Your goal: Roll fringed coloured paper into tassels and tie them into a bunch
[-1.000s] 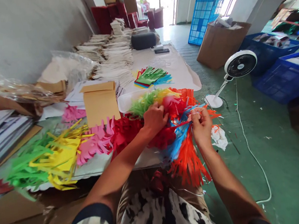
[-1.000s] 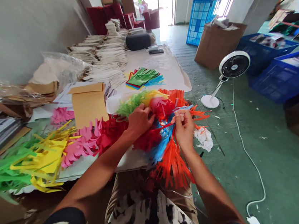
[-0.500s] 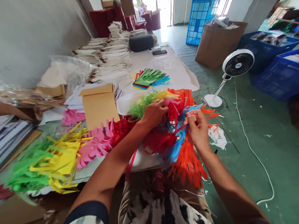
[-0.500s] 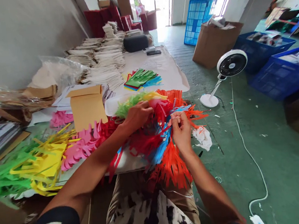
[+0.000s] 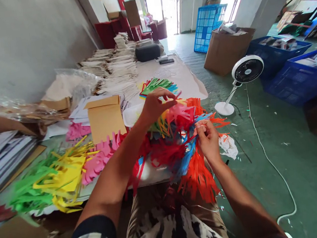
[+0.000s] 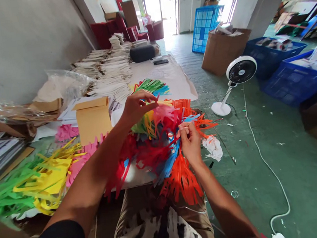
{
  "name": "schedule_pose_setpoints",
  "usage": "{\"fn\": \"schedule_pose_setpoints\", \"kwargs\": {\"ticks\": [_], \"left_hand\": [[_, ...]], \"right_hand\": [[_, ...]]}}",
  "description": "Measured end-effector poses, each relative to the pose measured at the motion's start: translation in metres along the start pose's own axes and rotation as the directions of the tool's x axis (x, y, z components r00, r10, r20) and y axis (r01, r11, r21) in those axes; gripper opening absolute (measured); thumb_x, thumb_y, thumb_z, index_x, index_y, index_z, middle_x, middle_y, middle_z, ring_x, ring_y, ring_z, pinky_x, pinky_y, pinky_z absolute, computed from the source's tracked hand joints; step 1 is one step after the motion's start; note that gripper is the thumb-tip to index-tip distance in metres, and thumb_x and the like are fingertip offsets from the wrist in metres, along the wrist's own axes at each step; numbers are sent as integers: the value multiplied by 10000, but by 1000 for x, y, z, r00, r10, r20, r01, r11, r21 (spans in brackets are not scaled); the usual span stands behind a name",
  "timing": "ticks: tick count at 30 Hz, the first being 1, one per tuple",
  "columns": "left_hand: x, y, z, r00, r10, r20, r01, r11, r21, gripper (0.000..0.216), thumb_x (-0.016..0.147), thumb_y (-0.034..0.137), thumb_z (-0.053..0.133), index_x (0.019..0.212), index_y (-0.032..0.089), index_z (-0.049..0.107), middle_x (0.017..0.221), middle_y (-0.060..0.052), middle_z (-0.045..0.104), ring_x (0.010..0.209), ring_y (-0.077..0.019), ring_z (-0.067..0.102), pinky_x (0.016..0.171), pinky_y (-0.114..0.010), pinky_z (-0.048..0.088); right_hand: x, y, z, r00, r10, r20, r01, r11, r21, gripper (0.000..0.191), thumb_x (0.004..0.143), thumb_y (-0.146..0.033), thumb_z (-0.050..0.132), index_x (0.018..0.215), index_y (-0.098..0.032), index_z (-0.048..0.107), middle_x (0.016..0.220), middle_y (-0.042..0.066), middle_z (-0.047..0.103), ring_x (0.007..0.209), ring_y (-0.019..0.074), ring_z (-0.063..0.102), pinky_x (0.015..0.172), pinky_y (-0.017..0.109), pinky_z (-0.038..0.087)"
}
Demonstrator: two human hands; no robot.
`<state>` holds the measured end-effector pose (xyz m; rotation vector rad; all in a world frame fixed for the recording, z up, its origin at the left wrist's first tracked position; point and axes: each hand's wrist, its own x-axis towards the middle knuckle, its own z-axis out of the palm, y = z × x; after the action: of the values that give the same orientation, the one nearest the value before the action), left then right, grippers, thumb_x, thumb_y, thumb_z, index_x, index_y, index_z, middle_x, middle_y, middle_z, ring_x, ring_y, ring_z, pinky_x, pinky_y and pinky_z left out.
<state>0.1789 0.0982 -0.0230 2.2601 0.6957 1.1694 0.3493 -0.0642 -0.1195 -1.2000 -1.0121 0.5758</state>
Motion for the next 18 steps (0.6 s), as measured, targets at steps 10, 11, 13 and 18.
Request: {"fn": "schedule_pose_setpoints", "kwargs": {"ticks": [10,11,13,18], "left_hand": [[-22,35,3,966,-258,2,228,853,-470,330,716,349,924,857,185,674,808,-20,757,689,-134,655,609,-243,445],[-30,39,10,960,-271,73,274,850,-450,342,732,371,917,908,180,696,802,-20,763,658,-125,642,599,-240,443],[-46,44,25,947,-278,161,320,857,-403,346,794,422,871,987,168,735,851,-38,786,686,-130,656,631,-239,466],[-75,40,58,938,-279,204,334,884,-327,344,924,490,726,980,155,782,778,-20,744,665,-114,596,637,-226,445]], "right_hand": [[0,-14,-6,998,-56,-42,57,998,10,220,1017,-439,619,942,-232,614,710,-52,609,633,132,531,631,284,396],[0,-16,-7,996,-67,-58,68,998,13,217,1012,-438,629,950,-230,625,729,-47,623,649,134,546,641,283,406],[0,-19,-7,994,-77,-82,80,996,27,219,991,-443,658,956,-227,645,767,-36,646,682,140,574,658,284,426],[-2,-21,-4,997,-60,-45,61,998,24,222,991,-436,660,922,-225,648,723,-53,557,639,123,486,622,278,384]]}}
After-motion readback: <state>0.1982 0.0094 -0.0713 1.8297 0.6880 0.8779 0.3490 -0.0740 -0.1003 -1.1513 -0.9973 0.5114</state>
